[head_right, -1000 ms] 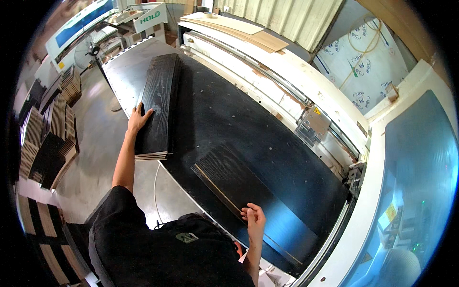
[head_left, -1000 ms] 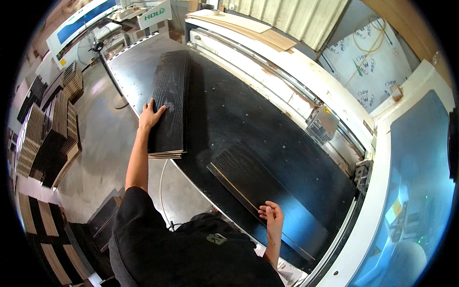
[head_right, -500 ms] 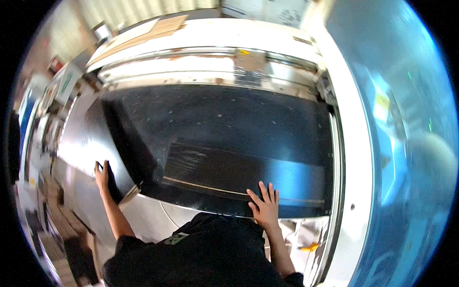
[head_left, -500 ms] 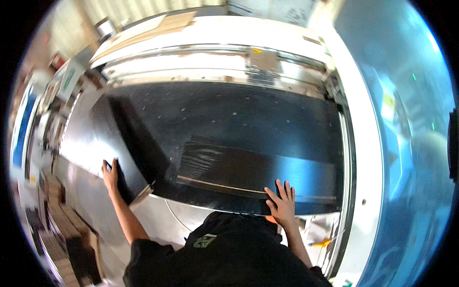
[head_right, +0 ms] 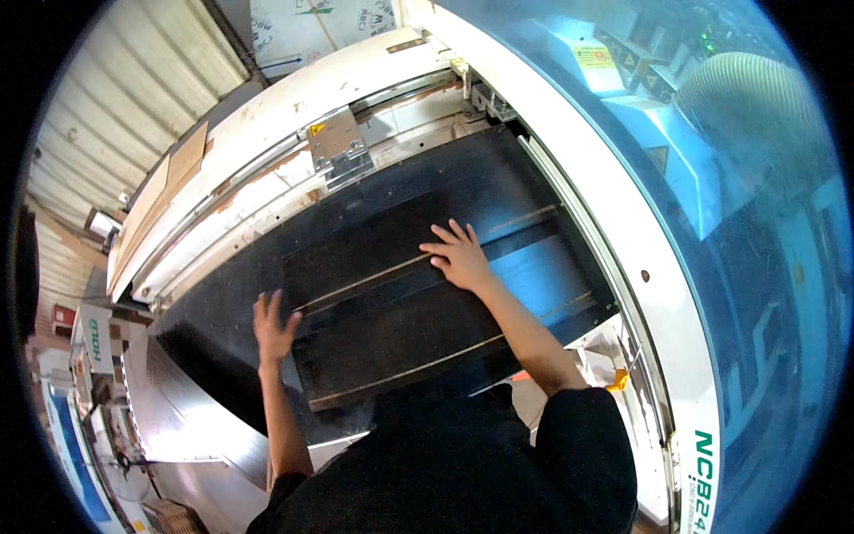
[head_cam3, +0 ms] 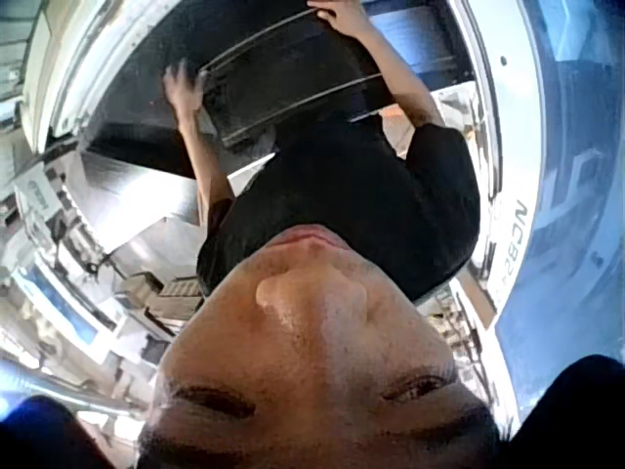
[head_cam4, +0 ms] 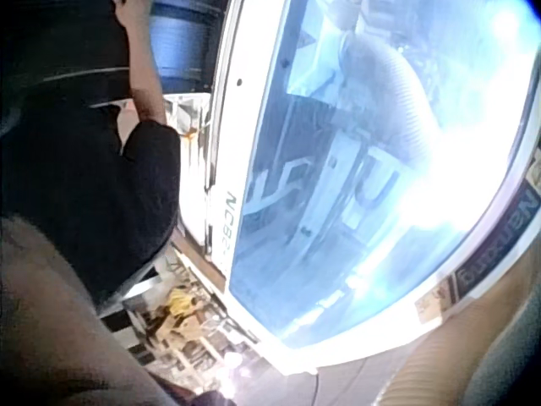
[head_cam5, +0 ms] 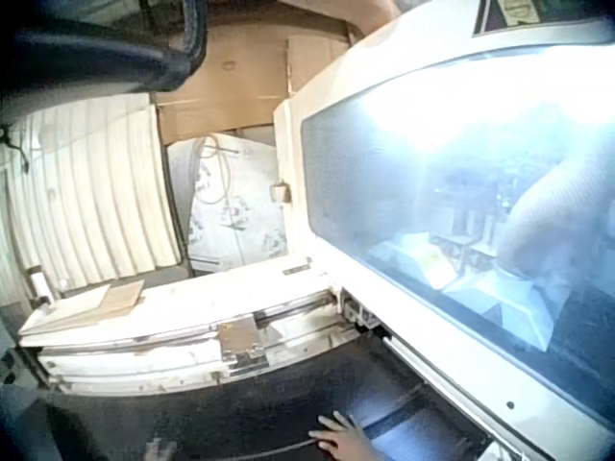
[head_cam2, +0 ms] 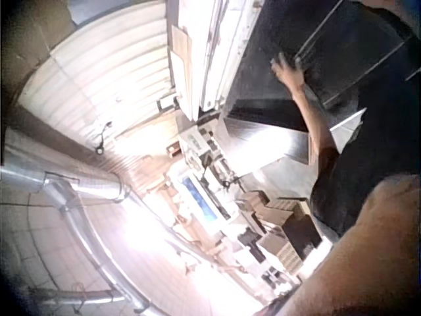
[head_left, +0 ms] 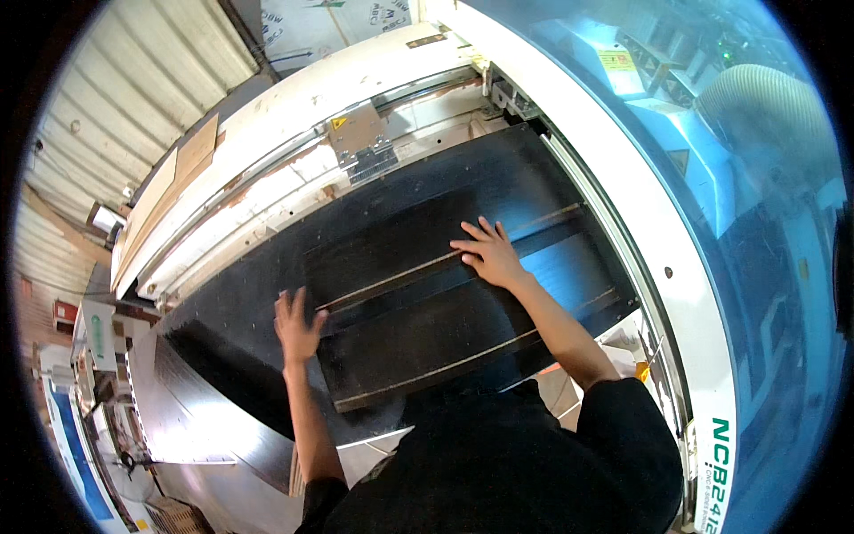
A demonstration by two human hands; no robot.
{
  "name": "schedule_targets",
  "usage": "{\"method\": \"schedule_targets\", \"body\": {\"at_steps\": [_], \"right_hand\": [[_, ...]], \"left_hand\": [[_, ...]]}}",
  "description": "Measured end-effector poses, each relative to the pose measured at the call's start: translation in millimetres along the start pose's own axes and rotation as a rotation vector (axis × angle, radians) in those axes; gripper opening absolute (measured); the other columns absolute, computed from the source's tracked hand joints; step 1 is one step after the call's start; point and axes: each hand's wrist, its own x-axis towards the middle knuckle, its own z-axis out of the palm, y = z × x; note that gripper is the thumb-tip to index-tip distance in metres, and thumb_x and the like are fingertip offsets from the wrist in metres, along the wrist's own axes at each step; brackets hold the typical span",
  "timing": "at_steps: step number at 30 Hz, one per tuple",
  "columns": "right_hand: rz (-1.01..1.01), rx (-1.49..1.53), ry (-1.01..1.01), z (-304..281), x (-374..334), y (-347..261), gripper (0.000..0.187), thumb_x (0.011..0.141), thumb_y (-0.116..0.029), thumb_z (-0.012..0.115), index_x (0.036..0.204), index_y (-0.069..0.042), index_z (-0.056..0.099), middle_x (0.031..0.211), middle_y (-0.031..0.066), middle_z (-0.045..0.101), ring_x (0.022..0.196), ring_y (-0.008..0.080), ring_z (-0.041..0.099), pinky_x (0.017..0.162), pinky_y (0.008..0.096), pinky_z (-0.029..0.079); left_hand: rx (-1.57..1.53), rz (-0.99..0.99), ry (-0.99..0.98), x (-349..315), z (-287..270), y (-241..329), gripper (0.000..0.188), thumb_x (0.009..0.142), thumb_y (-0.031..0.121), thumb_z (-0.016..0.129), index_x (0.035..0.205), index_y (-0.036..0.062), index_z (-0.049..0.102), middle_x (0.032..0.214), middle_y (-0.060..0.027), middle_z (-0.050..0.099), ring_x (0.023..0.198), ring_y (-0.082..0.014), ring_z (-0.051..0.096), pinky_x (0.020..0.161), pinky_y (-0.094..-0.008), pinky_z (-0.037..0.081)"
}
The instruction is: The person cleans black wood panels using an air blower, moves them across a roller table, and feeds them into a CNC machine.
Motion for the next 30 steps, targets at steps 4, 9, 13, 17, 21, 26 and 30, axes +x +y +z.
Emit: {"method": "schedule_targets", "body": {"at_steps": [4,9,13,17,21,26,30], "right_hand": [[0.036,-0.052,0.092,-2.9,59.4,43.1,0.037,0.092,-0.034,0.066,0.13,-0.037,0.065,0.155,0.0029,0.042,0.147,0.0326,0.028,0.12,0.0578,0.018],[0.203,-0.083,0.157,-14.8,104.6,94.3,0.042,0.09,-0.039,0.068,0.131,-0.036,0.064,0.154,0.0036,0.043,0.147,0.0308,0.03,0.121,0.0575,0.017],[0.258,-0.129,0.262,-25.8,120.6,135.1,0.044,0.088,-0.049,0.067,0.13,-0.035,0.066,0.153,0.003,0.045,0.146,0.029,0.032,0.121,0.0551,0.016],[0.314,-0.162,0.365,-26.7,120.2,159.8,0.049,0.083,-0.052,0.07,0.127,-0.029,0.069,0.155,0.0041,0.042,0.146,0.0298,0.031,0.121,0.0556,0.016],[0.486,-0.201,0.519,-28.7,116.4,159.5,0.067,0.071,-0.065,0.074,0.126,-0.028,0.069,0.156,0.0222,0.034,0.147,0.0399,0.026,0.121,0.057,0.016],[0.694,-0.251,0.577,-19.0,123.4,168.7,0.086,0.067,-0.074,0.074,0.137,-0.026,0.061,0.153,0.0333,0.03,0.146,0.0479,0.023,0.12,0.0588,0.014],[0.693,-0.246,0.502,-22.2,119.2,173.0,0.091,0.07,-0.073,0.072,0.143,-0.023,0.053,0.154,0.0316,0.03,0.148,0.0445,0.023,0.12,0.0604,0.011]], "left_hand": [[-0.117,-0.061,-0.272,61.6,63.4,32.3,0.074,0.089,0.059,0.064,0.153,0.0335,0.038,0.166,-0.0191,0.005,0.153,-0.0388,0.004,0.119,-0.0608,0.009],[-0.128,-0.013,-0.168,115.6,91.3,56.2,0.064,0.09,0.048,0.068,0.148,0.0327,0.047,0.162,-0.0249,0.016,0.151,-0.0411,0.013,0.118,-0.0604,0.012],[-0.186,0.045,-0.103,139.2,109.8,83.4,0.056,0.087,0.041,0.072,0.14,0.0285,0.058,0.157,-0.0298,0.026,0.149,-0.042,0.022,0.119,-0.0568,0.017],[-0.252,0.079,-0.014,144.9,122.7,100.8,0.049,0.086,0.037,0.074,0.133,0.0247,0.065,0.153,-0.0317,0.033,0.146,-0.0424,0.029,0.119,-0.0515,0.022],[-0.271,0.095,0.025,162.3,132.9,105.8,0.05,0.082,0.036,0.077,0.13,0.024,0.068,0.151,-0.0334,0.035,0.145,-0.0417,0.032,0.118,-0.0502,0.026],[-0.276,0.104,0.052,173.1,143.5,114.0,0.05,0.082,0.038,0.077,0.13,0.0244,0.067,0.152,-0.032,0.036,0.145,-0.0405,0.032,0.119,-0.0491,0.025],[-0.244,0.121,0.091,176.4,145.2,114.7,0.056,0.081,0.043,0.077,0.132,0.0228,0.065,0.15,-0.0297,0.039,0.144,-0.0388,0.035,0.118,-0.0485,0.027]]}}
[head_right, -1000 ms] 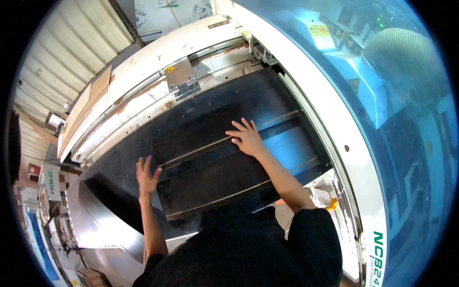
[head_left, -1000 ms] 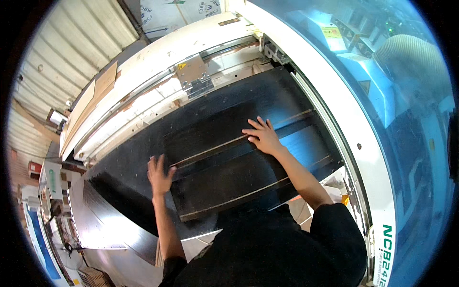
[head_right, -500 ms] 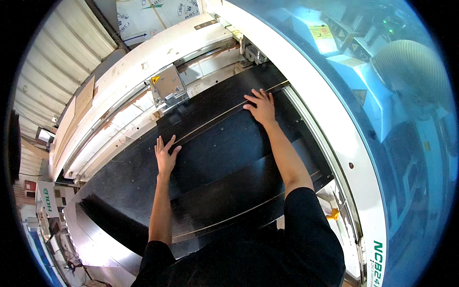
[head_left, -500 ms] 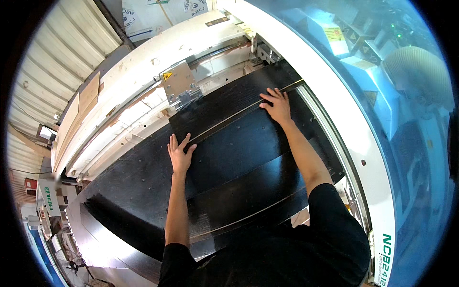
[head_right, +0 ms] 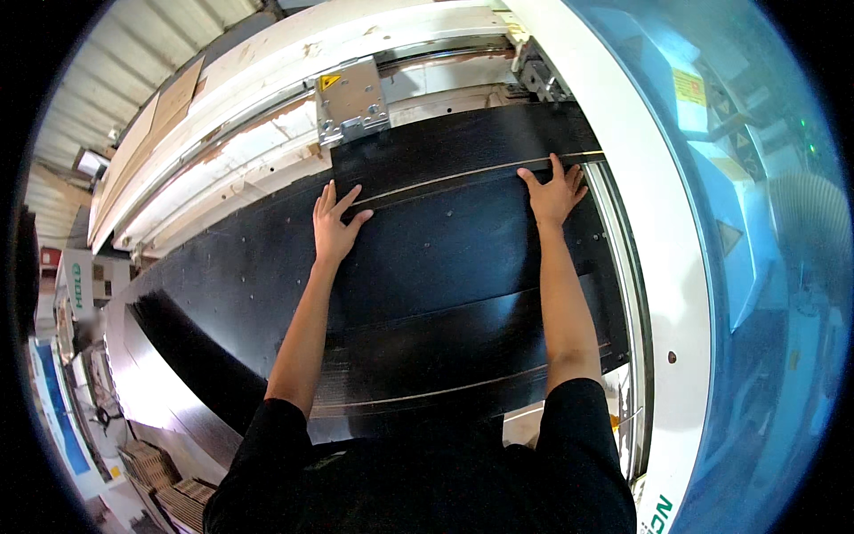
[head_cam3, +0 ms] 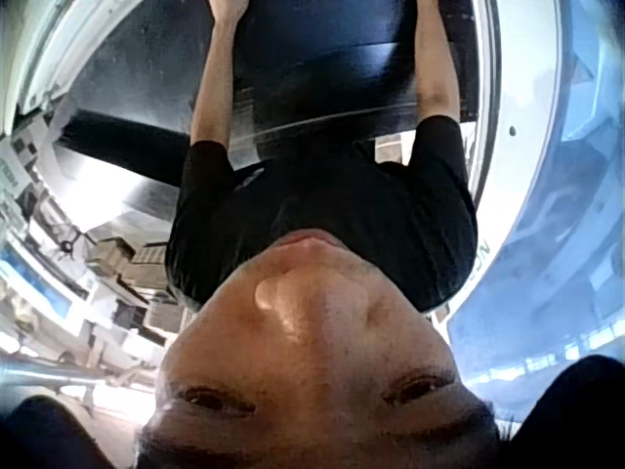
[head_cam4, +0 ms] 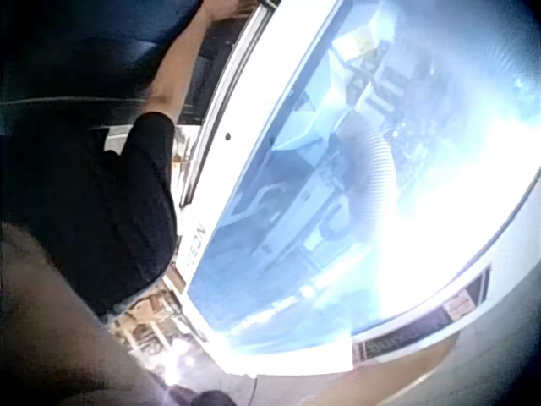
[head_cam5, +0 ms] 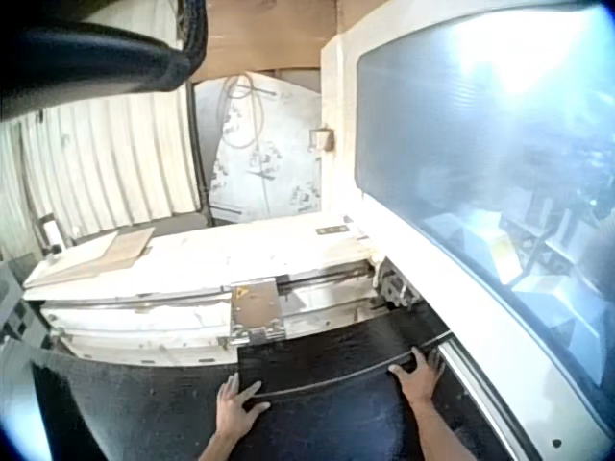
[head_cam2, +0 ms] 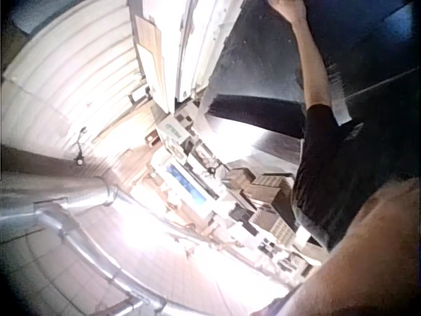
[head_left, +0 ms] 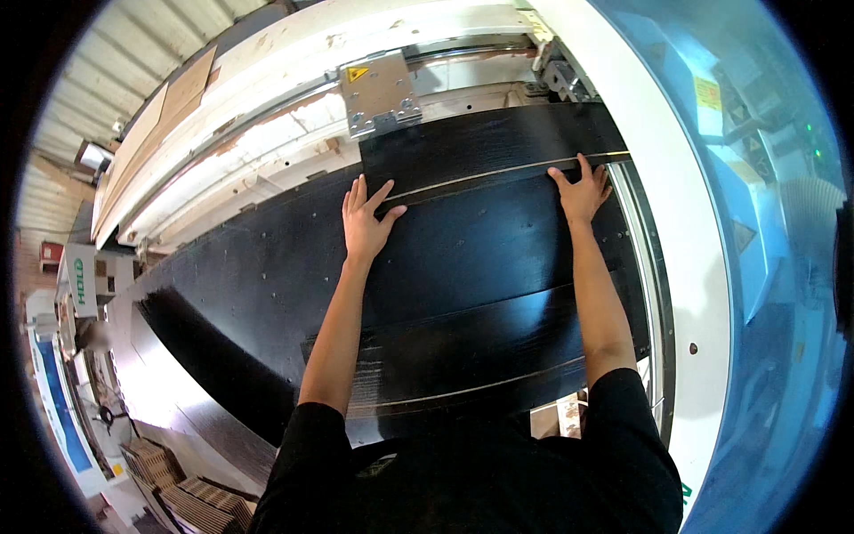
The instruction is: The person cleans black wood panels using an air blower, moves them across a roller table, and feeds them into a CNC machine.
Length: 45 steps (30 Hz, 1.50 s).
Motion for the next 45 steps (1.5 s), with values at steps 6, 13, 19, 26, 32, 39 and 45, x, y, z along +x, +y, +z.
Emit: {"method": "schedule_targets", "body": {"at_steps": [6,13,19,26,32,39,45], "right_hand": [[-0.078,-0.101,-0.155,3.6,1.6,-6.2,0.114,0.071,-0.081,0.065,0.158,-0.02,0.023,0.157,0.0389,0.011,0.149,0.0491,0.006,0.121,0.0572,0.005],[-0.143,-0.141,-0.072,9.1,5.0,3.7,0.113,0.07,-0.087,0.059,0.156,-0.02,0.029,0.154,0.0406,0.016,0.148,0.0517,0.011,0.121,0.0574,0.008],[-0.114,-0.167,-0.09,8.1,1.6,-1.0,0.112,0.069,-0.086,0.062,0.155,-0.02,0.031,0.155,0.0383,0.017,0.148,0.05,0.012,0.122,0.0561,0.009],[-0.105,-0.135,-0.106,6.8,-0.9,-3.0,0.112,0.069,-0.085,0.063,0.155,-0.02,0.031,0.156,0.0383,0.015,0.149,0.0492,0.011,0.122,0.0551,0.008],[-0.094,-0.133,-0.095,4.0,3.1,-1.4,0.111,0.069,-0.085,0.063,0.154,-0.021,0.033,0.155,0.0386,0.016,0.149,0.0487,0.011,0.122,0.055,0.008],[-0.121,-0.143,-0.076,5.6,2.3,-4.0,0.107,0.072,-0.082,0.063,0.153,-0.019,0.033,0.154,0.0398,0.019,0.148,0.05,0.014,0.121,0.0558,0.009],[-0.115,-0.103,-0.108,-4.9,-0.2,-3.0,0.111,0.07,-0.083,0.064,0.153,-0.016,0.032,0.154,0.0391,0.019,0.148,0.0501,0.011,0.121,0.0584,0.007]], "left_hand": [[0.021,-0.041,0.027,-3.3,4.0,-8.0,0.071,0.08,0.051,0.076,0.14,0.0179,0.057,0.15,-0.025,0.043,0.143,-0.0363,0.037,0.118,-0.0498,0.028],[0.169,-0.226,0.025,-4.9,3.6,-4.7,0.106,0.071,0.072,0.073,0.145,0.0013,0.045,0.154,-0.0204,0.037,0.148,-0.0397,0.022,0.121,-0.0582,0.013],[0.173,-0.197,-0.014,-8.6,7.7,-11.8,0.107,0.072,0.077,0.068,0.143,-0.0003,0.047,0.155,-0.0216,0.034,0.149,-0.0386,0.021,0.12,-0.0605,0.011],[0.194,-0.203,-0.066,-8.6,4.9,-12.1,0.108,0.074,0.078,0.064,0.146,0.0,0.043,0.156,-0.022,0.032,0.15,-0.0377,0.019,0.121,-0.0603,0.009],[0.194,-0.189,-0.052,-5.2,6.2,-8.1,0.107,0.075,0.076,0.065,0.146,-0.0005,0.044,0.155,-0.0233,0.033,0.149,-0.0385,0.021,0.12,-0.0612,0.011],[0.22,-0.187,-0.029,-5.8,4.1,-6.2,0.106,0.074,0.077,0.066,0.144,0.0003,0.046,0.154,-0.0206,0.035,0.148,-0.0371,0.024,0.12,-0.0586,0.013],[0.195,-0.215,-0.036,-6.0,4.5,-0.2,0.106,0.072,0.073,0.071,0.145,-0.0002,0.046,0.154,-0.0203,0.035,0.148,-0.0364,0.024,0.121,-0.0571,0.012]]}}
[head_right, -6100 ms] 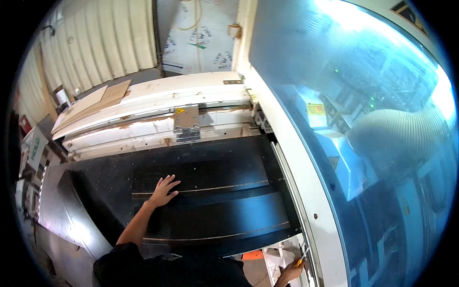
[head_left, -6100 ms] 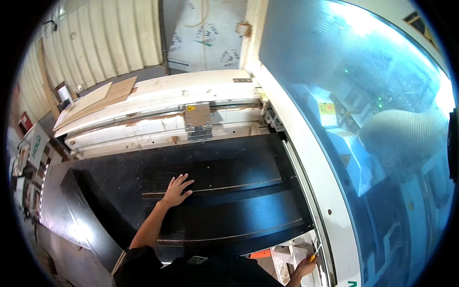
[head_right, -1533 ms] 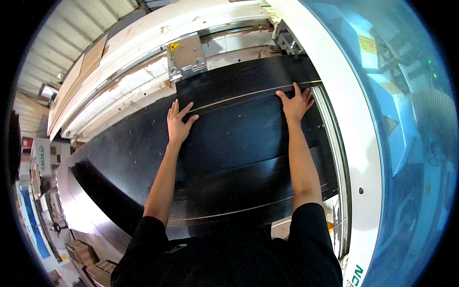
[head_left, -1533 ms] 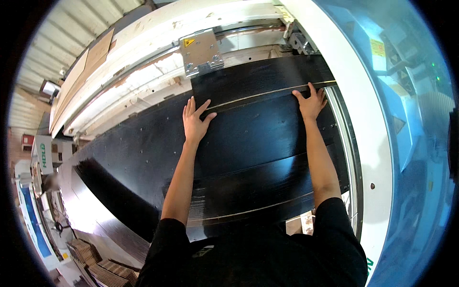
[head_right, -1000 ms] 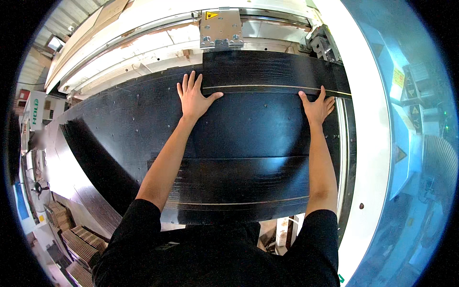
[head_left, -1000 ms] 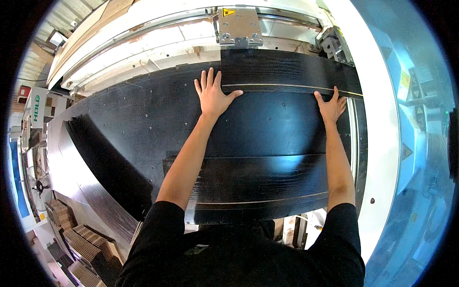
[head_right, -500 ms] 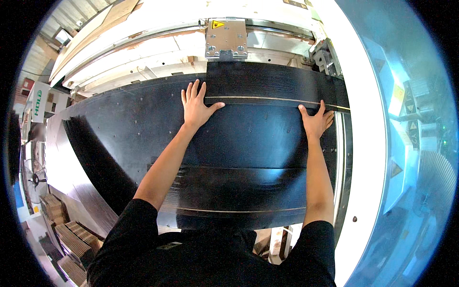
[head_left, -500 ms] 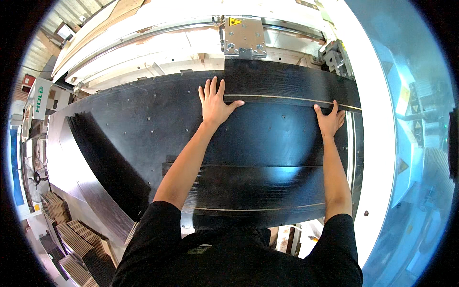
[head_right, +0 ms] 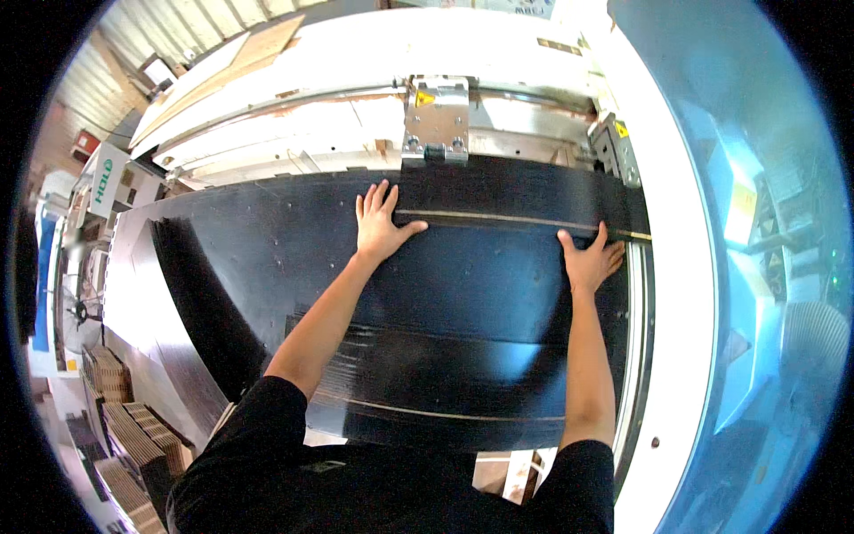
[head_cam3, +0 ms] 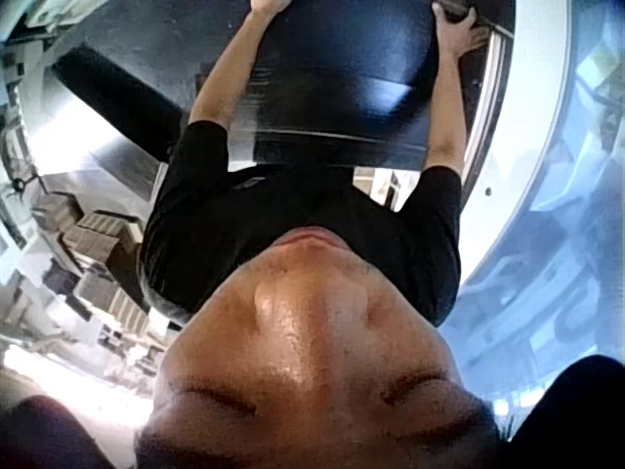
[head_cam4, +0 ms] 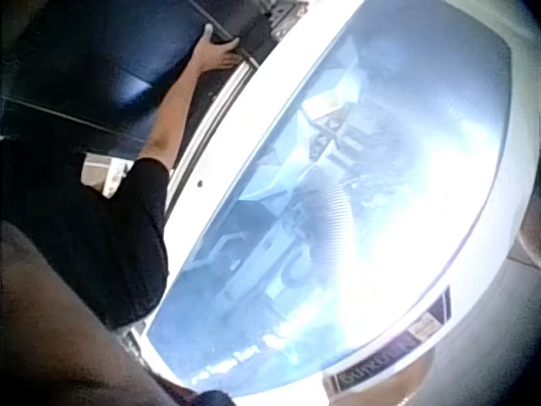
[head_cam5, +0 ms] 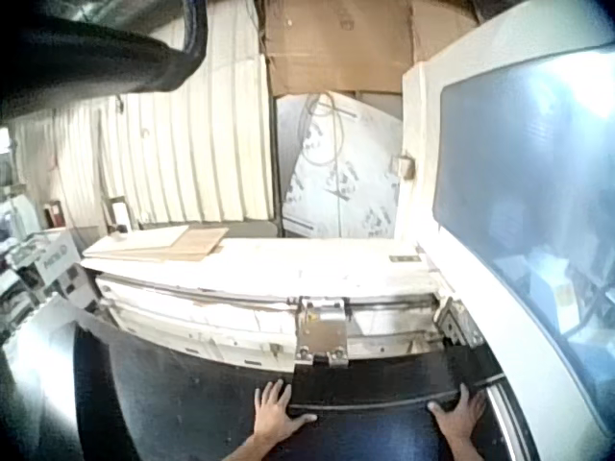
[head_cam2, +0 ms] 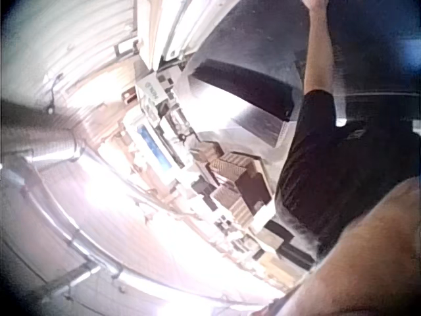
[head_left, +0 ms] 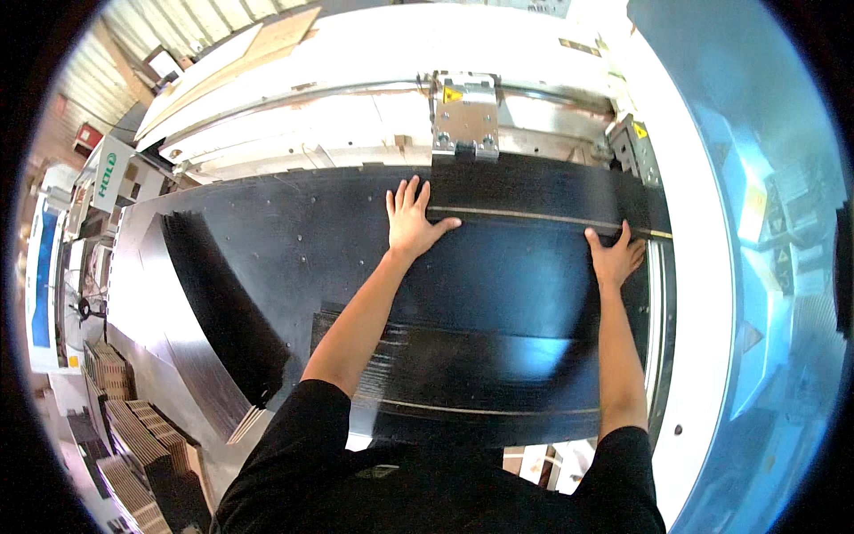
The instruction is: The person cleans black wood panels using an air blower, moves them across a roller table, and feeds them into a CNC machine.
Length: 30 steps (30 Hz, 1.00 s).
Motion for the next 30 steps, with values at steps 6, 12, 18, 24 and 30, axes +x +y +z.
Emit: {"method": "schedule_targets", "body": {"at_steps": [6,12,18,24,30], "right_hand": [[0.007,0.014,-0.01,-9.9,-4.5,-13.3,0.101,0.074,-0.08,0.063,0.151,-0.019,0.038,0.154,0.0388,0.019,0.148,0.0504,0.012,0.12,0.0601,0.009],[-0.041,0.186,0.167,-7.2,-3.3,-10.9,0.07,0.09,-0.064,0.059,0.13,-0.006,0.06,0.142,0.0326,0.045,0.138,0.0476,0.036,0.113,0.0602,0.027],[-0.104,0.52,0.089,-3.1,-20.7,15.6,0.052,0.096,-0.039,0.062,0.127,0.003,0.061,0.127,0.0234,0.061,0.115,0.0384,0.059,0.1,0.0468,0.046],[-0.187,1.002,-0.072,-30.2,-164.0,-63.1,0.03,0.098,-0.02,0.06,0.119,0.002,0.06,0.112,0.0159,0.066,0.1,0.0264,0.064,0.093,0.0348,0.051],[-0.909,1.523,-0.86,-196.4,-396.7,-324.1,0.02,0.1,-0.009,0.058,0.117,0.001,0.06,0.103,0.0091,0.063,0.09,0.0134,0.058,0.081,0.0273,0.05]], "left_hand": [[0.06,-0.023,-0.071,-3.2,-11.6,-3.7,0.11,0.076,0.076,0.063,0.151,0.0008,0.035,0.159,-0.0189,0.028,0.15,-0.0356,0.017,0.122,-0.0552,0.009],[-0.164,0.017,-0.199,-47.0,-31.1,-2.9,0.103,0.087,0.066,0.059,0.153,-0.0055,0.024,0.158,-0.0305,0.022,0.148,-0.0454,0.018,0.121,-0.0529,0.016],[-0.493,0.12,-0.063,-240.9,-185.5,4.2,0.058,0.097,0.034,0.062,0.144,0.0032,0.048,0.142,-0.0209,0.053,0.134,-0.0334,0.048,0.114,-0.0453,0.036],[-0.461,-0.633,0.334,-507.8,-250.2,-44.2,0.036,0.094,0.028,0.066,0.127,0.0119,0.065,0.097,-0.0122,0.075,0.086,-0.0303,0.072,0.076,-0.0395,0.055],[-0.272,-0.914,0.562,-633.1,-357.1,-77.9,0.036,0.093,0.023,0.069,0.126,0.0076,0.066,0.097,-0.0168,0.073,0.094,-0.0288,0.072,0.084,-0.0384,0.054]]}}
